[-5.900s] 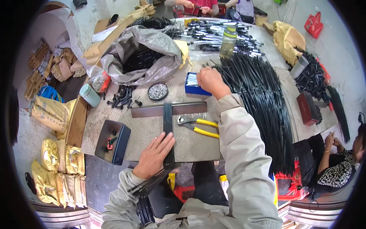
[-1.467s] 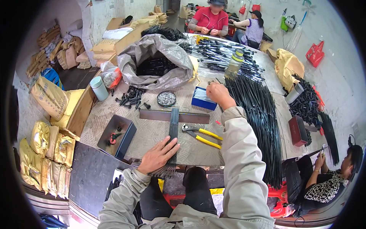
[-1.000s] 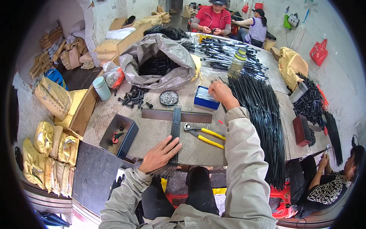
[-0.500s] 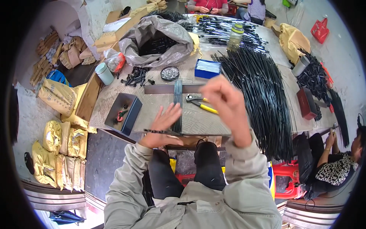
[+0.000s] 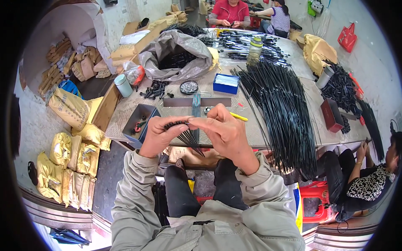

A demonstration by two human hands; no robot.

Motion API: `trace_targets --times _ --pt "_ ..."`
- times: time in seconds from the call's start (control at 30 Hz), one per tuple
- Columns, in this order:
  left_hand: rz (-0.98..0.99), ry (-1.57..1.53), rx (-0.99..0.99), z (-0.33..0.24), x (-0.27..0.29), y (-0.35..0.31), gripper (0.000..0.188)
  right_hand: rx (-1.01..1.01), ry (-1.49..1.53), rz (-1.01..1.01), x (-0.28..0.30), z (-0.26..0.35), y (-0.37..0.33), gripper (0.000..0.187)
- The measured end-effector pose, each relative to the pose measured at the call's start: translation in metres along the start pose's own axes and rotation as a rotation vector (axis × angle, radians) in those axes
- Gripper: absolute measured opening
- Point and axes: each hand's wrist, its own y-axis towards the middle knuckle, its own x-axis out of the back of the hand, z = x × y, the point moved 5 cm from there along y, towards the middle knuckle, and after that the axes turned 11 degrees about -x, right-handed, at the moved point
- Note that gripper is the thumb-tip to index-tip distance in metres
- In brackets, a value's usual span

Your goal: Assemble bundles of plastic cable components using a manual crimping and clamping tool.

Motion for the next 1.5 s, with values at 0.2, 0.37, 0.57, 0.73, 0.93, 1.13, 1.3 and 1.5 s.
trace_targets --times 0.2,0.37,0.57,0.73,0.93,1.13,1.3,1.5 --pt "-0.009 0.015 0.009 -0.001 0.002 0.002 0.023 0.017 0.135 0.026 -0.002 0.002 0.005 0.029" --pt "-0.012 0.011 -0.036 0.001 0.002 0.003 0.023 0.022 0.093 0.031 0.0 0.007 0.007 0.028" --pt "0.013 0.019 -0.023 0.004 0.003 0.004 0.024 -0.059 -0.056 0.002 0.002 0.019 0.002 0.028" --pt "0.051 0.047 -0.013 -0.001 0.001 0.005 0.025 -0.028 -0.176 -0.019 0.003 0.024 0.0 0.027" --pt "0.113 0.007 -0.043 -0.004 0.001 0.004 0.027 0.3 -0.351 0.002 0.01 0.025 0.008 0.032" --pt "0.234 0.26 -0.214 -0.011 0.002 0.008 0.034 0.4 -0.361 0.059 0.009 0.028 0.013 0.031" --pt "0.26 0.472 -0.391 -0.011 0.004 0.01 0.04 0.332 -0.308 0.158 0.007 0.032 0.017 0.028" --pt "0.209 0.537 -0.486 0.001 0.003 0.007 0.043 0.301 -0.247 0.114 -0.009 0.038 0.017 0.026"
